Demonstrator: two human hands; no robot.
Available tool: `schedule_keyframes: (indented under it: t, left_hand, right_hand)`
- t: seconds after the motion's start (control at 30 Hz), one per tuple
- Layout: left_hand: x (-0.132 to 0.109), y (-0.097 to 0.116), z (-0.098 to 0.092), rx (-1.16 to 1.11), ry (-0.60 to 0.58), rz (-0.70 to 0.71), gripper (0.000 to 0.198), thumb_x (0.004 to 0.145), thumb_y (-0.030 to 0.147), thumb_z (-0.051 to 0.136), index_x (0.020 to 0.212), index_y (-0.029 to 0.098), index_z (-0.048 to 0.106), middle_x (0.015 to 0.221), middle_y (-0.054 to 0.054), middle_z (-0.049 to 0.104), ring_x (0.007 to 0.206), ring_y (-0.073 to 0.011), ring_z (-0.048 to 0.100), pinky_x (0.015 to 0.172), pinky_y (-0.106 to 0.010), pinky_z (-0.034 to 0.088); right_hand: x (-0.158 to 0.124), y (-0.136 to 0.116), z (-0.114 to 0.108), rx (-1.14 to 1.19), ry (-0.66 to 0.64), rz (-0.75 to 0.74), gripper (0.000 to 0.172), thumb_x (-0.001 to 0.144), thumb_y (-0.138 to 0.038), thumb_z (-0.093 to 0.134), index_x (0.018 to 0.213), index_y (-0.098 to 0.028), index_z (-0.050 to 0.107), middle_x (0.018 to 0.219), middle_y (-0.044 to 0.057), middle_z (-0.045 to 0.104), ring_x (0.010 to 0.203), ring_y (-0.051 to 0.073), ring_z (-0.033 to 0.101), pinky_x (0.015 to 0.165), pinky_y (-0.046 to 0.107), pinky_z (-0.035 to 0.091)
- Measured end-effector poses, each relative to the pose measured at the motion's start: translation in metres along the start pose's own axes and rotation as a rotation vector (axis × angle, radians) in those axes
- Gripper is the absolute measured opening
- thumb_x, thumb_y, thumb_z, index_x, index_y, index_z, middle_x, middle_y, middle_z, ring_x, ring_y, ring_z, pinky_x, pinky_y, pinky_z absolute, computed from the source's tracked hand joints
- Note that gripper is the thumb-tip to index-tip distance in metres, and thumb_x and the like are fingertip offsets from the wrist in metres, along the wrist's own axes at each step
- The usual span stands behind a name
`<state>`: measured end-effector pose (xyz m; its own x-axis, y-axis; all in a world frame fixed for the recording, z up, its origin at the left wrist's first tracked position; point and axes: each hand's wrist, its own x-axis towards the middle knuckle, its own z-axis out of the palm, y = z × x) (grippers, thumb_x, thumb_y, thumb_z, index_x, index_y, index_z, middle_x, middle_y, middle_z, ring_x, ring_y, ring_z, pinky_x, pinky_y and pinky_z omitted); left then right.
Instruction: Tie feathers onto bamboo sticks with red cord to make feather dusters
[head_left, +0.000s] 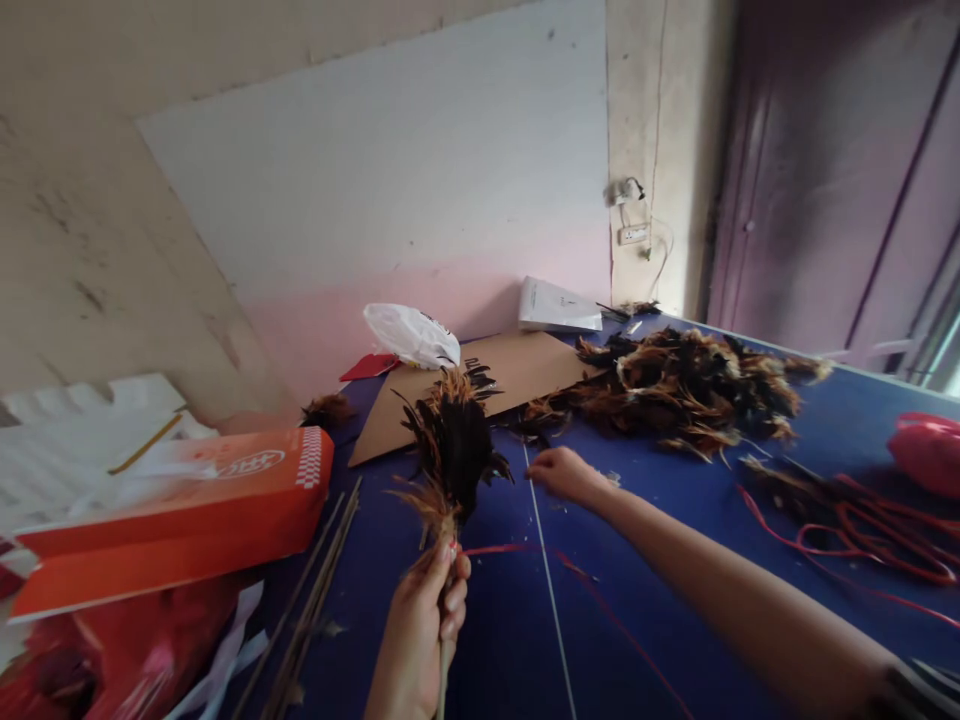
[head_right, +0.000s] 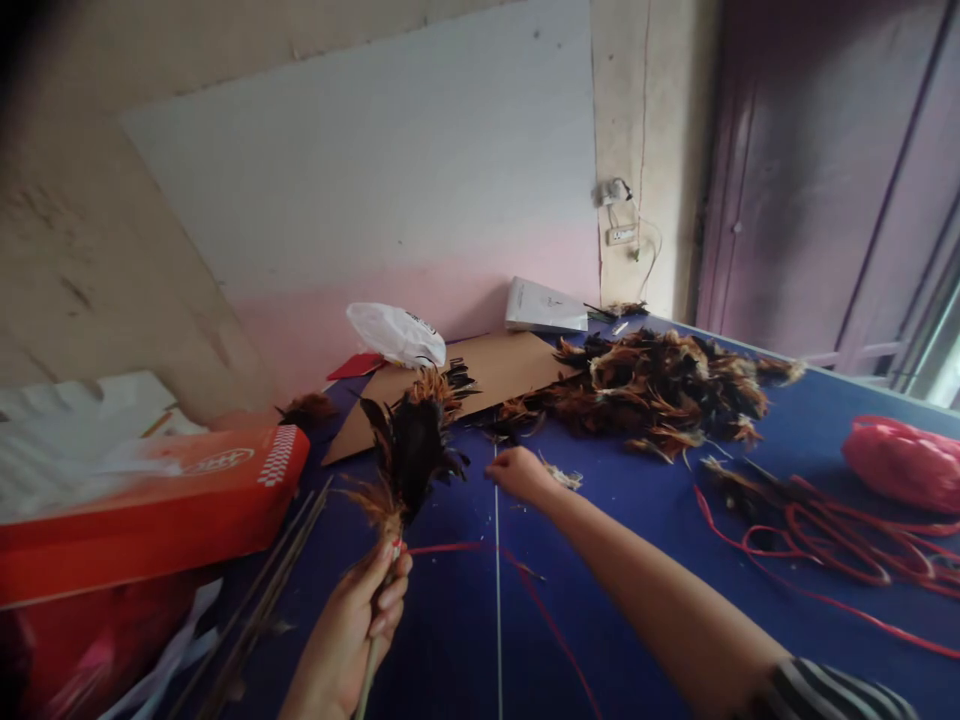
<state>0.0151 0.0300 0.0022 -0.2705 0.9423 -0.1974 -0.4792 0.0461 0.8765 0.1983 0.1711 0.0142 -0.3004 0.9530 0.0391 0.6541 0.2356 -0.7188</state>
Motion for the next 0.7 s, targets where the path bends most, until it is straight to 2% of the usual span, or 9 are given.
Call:
schedule_keyframes:
  t: [0.07,0.17,0.27,0.37,0.43,0.53,0.63,0.7]
  left_hand:
    - [0.002,0.001,-0.002,-0.009,0.007,-0.009,0.032,0.055,0.035,0.078,0.070,0.012,0.061,0.060,0.000,0.056,0.038,0.0006,0.033,0.029,-0.009,0.021]
    - [0.005,0.001,-0.004,0.013,0.009,-0.034,0.032,0.057,0.037,0.077,0.069,0.012,0.061,0.060,0.000,0.056,0.037,0.0001,0.035,0.028,-0.010,0.022]
    - [0.009,0.000,-0.007,0.041,0.033,-0.040,0.034,0.056,0.039,0.077,0.070,0.012,0.062,0.059,0.000,0.057,0.036,-0.0005,0.037,0.027,-0.010,0.022]
    - [0.011,0.000,-0.008,0.020,0.044,-0.027,0.036,0.053,0.040,0.078,0.069,0.012,0.061,0.059,0.001,0.057,0.037,-0.0010,0.038,0.027,-0.010,0.022]
    - [0.011,0.000,-0.008,-0.007,0.034,-0.042,0.033,0.054,0.037,0.078,0.070,0.012,0.062,0.061,0.000,0.057,0.037,-0.0007,0.038,0.028,-0.010,0.023]
    - [0.010,0.000,-0.008,-0.058,0.051,-0.080,0.024,0.060,0.028,0.076,0.071,0.012,0.062,0.061,-0.001,0.058,0.037,-0.0006,0.038,0.029,-0.009,0.024]
    - [0.010,-0.001,-0.006,-0.111,0.080,-0.091,0.012,0.067,0.020,0.070,0.071,0.011,0.062,0.060,-0.003,0.059,0.038,-0.0017,0.041,0.028,-0.009,0.024]
    - [0.009,-0.001,-0.003,-0.127,0.089,-0.099,0.006,0.073,0.017,0.064,0.073,0.011,0.062,0.061,-0.005,0.062,0.040,-0.0030,0.045,0.029,-0.009,0.025]
  right_hand:
    - [0.037,0.003,-0.003,-0.065,0.094,-0.006,0.021,0.081,-0.023,0.050,0.087,-0.014,0.068,0.079,0.005,0.066,0.075,0.014,0.059,0.069,0.023,0.044]
    - [0.082,0.006,0.002,-0.149,0.158,-0.019,0.020,0.084,-0.026,0.052,0.098,-0.015,0.062,0.103,0.007,0.061,0.095,0.018,0.056,0.084,0.033,0.044]
    - [0.113,0.010,0.012,-0.212,0.172,-0.017,0.028,0.087,-0.030,0.050,0.110,-0.016,0.054,0.114,0.008,0.054,0.098,0.019,0.054,0.083,0.040,0.046]
    - [0.127,0.015,0.019,-0.251,0.165,0.017,0.031,0.087,-0.030,0.050,0.114,-0.015,0.051,0.114,0.008,0.053,0.097,0.019,0.055,0.081,0.040,0.047]
    - [0.127,0.017,0.019,-0.260,0.153,0.031,0.031,0.086,-0.030,0.051,0.112,-0.014,0.052,0.112,0.009,0.054,0.095,0.019,0.056,0.080,0.039,0.048]
    - [0.111,0.019,0.010,-0.242,0.152,-0.018,0.025,0.085,-0.029,0.053,0.104,-0.013,0.057,0.108,0.009,0.057,0.095,0.019,0.056,0.083,0.038,0.046]
    - [0.080,0.020,-0.006,-0.181,0.162,-0.106,0.014,0.080,-0.020,0.056,0.088,-0.014,0.066,0.095,0.007,0.065,0.093,0.017,0.059,0.085,0.028,0.043]
    - [0.050,0.020,-0.017,-0.131,0.165,-0.146,0.017,0.078,-0.017,0.054,0.086,-0.015,0.069,0.089,0.005,0.068,0.086,0.016,0.061,0.080,0.023,0.043]
